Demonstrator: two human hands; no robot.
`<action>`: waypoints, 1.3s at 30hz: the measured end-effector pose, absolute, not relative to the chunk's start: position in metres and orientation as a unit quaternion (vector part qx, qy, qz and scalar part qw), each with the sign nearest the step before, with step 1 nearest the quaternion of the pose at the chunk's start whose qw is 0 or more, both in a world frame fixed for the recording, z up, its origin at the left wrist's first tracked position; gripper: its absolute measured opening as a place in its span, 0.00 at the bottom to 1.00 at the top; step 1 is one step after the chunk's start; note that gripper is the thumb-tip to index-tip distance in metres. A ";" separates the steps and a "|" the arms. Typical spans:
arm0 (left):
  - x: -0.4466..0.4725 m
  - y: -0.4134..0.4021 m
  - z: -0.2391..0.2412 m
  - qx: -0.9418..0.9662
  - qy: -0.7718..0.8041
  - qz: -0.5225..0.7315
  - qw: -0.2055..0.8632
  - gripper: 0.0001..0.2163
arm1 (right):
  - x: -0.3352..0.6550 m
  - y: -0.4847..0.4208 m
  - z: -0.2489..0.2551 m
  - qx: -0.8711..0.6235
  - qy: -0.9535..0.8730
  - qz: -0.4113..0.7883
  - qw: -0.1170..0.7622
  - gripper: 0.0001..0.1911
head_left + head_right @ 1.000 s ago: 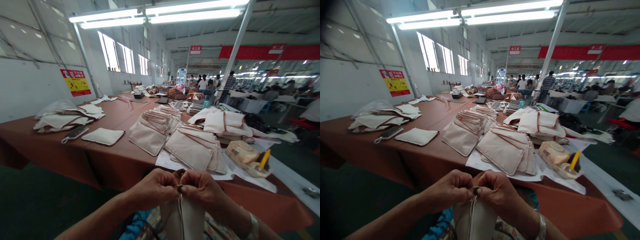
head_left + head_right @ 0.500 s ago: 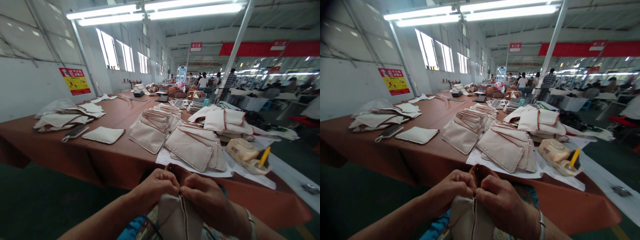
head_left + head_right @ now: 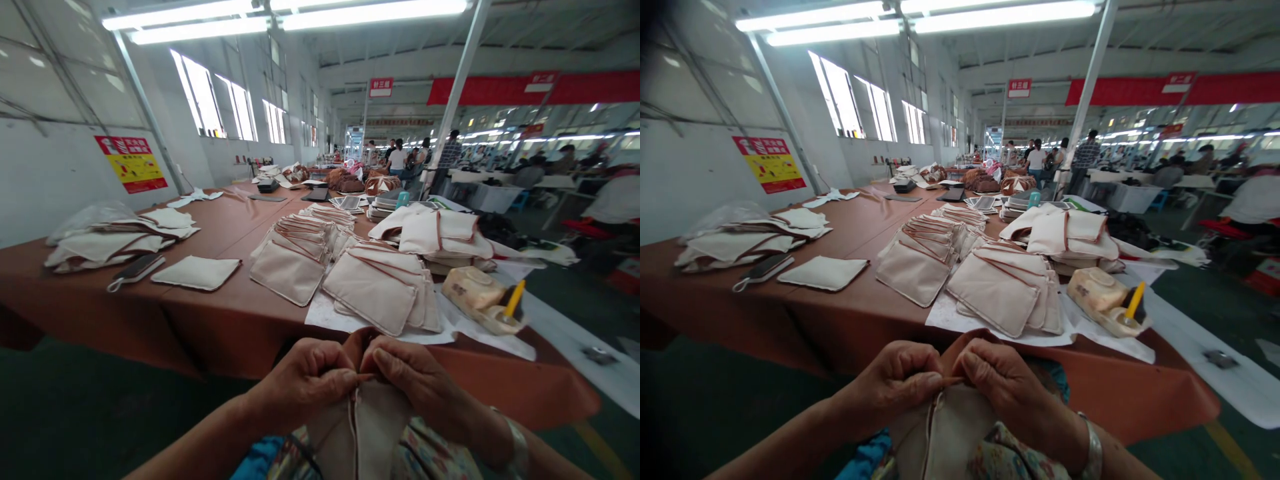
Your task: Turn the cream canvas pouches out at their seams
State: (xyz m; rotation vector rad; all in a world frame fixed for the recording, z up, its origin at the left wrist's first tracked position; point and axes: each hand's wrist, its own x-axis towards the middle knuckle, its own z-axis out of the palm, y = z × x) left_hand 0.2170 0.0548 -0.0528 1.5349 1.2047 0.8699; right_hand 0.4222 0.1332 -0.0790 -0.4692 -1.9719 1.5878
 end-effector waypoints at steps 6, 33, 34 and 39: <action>0.219 0.055 -0.053 0.636 0.478 0.363 0.485 0.17 | 0.423 0.134 -0.068 -0.140 -0.767 0.593 0.200 0.19; 0.219 0.067 -0.037 0.551 0.451 0.299 0.635 0.21 | 0.418 0.147 -0.077 -0.060 -0.771 0.583 0.249 0.20; 0.224 0.068 -0.041 0.535 0.450 0.315 0.642 0.21 | 0.416 0.148 -0.080 -0.060 -0.768 0.581 0.261 0.20; 0.235 0.071 -0.048 0.589 0.538 0.396 0.455 0.19 | 0.411 0.166 -0.081 -0.108 -0.791 0.511 0.319 0.22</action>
